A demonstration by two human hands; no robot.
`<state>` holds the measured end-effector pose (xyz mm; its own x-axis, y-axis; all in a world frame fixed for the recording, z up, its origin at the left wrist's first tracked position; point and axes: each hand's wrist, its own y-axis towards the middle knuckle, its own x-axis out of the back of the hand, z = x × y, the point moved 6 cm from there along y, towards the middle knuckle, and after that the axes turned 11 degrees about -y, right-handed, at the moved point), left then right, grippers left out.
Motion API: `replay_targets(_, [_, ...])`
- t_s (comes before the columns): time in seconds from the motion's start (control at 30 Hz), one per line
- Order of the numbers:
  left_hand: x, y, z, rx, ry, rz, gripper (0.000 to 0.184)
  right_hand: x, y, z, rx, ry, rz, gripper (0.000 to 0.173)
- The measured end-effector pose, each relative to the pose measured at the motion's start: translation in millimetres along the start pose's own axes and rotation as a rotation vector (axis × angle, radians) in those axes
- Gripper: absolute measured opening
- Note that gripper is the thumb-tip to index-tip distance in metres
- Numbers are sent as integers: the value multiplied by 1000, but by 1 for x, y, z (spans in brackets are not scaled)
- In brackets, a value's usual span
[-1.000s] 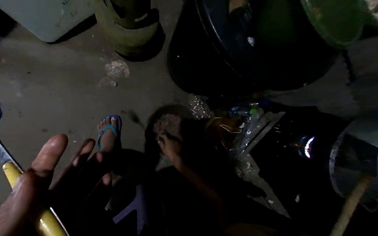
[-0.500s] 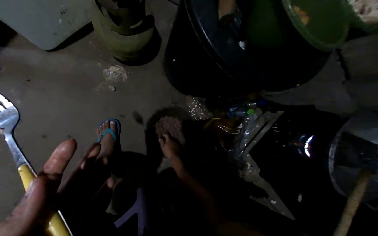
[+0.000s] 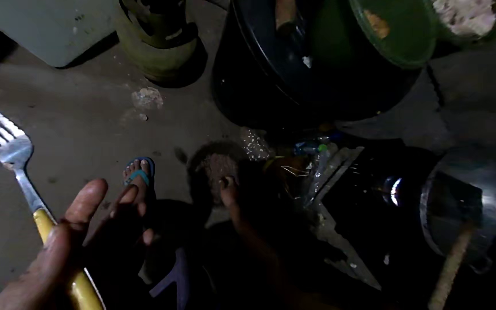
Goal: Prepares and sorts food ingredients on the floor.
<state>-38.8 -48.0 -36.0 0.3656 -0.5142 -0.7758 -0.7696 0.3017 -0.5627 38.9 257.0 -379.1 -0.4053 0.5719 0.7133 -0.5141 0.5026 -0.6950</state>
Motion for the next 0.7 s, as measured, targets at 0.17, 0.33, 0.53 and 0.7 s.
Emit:
replay_targets(0.17, [0, 0, -1, -6, -32, -72, 42, 20, -18, 42, 78, -243, 114, 49])
replay_targets(0.33, [1, -1, -3, -13, -27, -30, 44, 59, -42, 79, 29, -137, 161, 50])
replay_targets(0.53, [6, -3, -6, -12, -51, -53, 43, 12, 16, 38, 114, -194, 107, 48])
replay_targets(0.7, [6, -3, -9, -6, -38, 25, 44, 20, -2, 57, 71, -149, 109, 49])
